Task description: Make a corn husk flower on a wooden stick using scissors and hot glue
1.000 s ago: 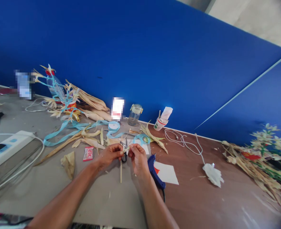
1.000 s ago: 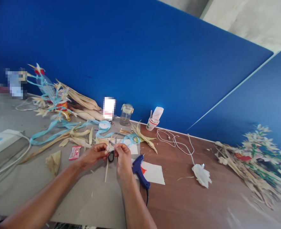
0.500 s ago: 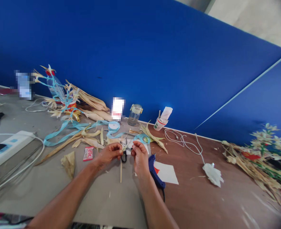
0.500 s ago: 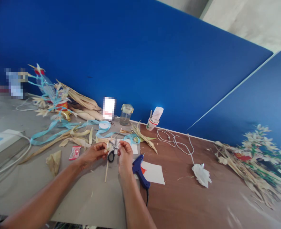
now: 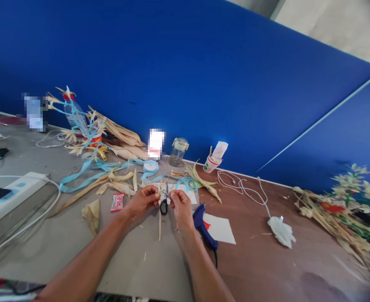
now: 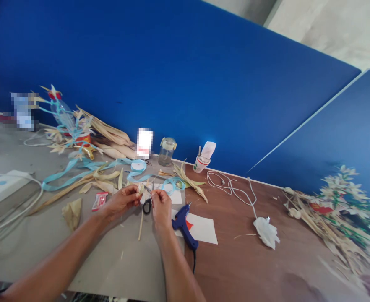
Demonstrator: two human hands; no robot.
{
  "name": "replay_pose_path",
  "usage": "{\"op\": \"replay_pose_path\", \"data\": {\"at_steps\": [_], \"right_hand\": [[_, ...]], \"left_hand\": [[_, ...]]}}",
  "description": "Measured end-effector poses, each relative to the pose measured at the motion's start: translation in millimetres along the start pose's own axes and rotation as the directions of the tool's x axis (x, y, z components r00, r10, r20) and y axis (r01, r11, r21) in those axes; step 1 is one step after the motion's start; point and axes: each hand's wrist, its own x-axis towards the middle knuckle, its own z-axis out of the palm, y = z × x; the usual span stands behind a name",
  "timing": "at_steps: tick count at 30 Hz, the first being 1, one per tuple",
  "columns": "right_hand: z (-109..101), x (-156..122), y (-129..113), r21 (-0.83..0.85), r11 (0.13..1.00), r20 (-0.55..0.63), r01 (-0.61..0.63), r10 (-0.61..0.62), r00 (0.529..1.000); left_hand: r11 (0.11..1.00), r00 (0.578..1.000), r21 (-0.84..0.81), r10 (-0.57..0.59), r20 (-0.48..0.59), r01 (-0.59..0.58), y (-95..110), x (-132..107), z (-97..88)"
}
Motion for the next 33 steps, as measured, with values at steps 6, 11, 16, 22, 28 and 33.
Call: {"op": "replay_pose_path", "data": {"at_steps": [6,11,16,22,28,33], "right_hand": [[-3,3,6,-0.026,0.999,-0.005,0.045,-0.045,0.999],[-3,4,8,-0.104,0.991,-0.028,0.082,-0.085,0.996],[0,3,10,-0.141,0.988,0.005,0.068,-0.068,0.998],[-1,3,14,-0.205,0.971,0.023,0.119,-0.117,0.993],[-2,2,16,-0.330,0.922,0.010,0.202,-0.210,0.978],[-3,1,17,-0.356,0.911,0.042,0.209,-0.207,0.977]], "left_hand": [[0.998,0.998,-0.054,0.023,-0.056,-0.026,5,-1,-1.0],[0.996,0.997,-0.083,0.030,-0.075,-0.036,4,1,-3.7],[0.995,0.997,-0.082,0.045,-0.068,-0.051,4,1,-4.0],[0.995,0.996,-0.085,0.047,-0.078,-0.053,4,1,-3.1],[0.995,0.996,-0.078,0.051,-0.079,-0.058,1,3,-5.7],[0.996,0.994,-0.073,0.045,-0.095,-0.052,1,3,-5.7]]}}
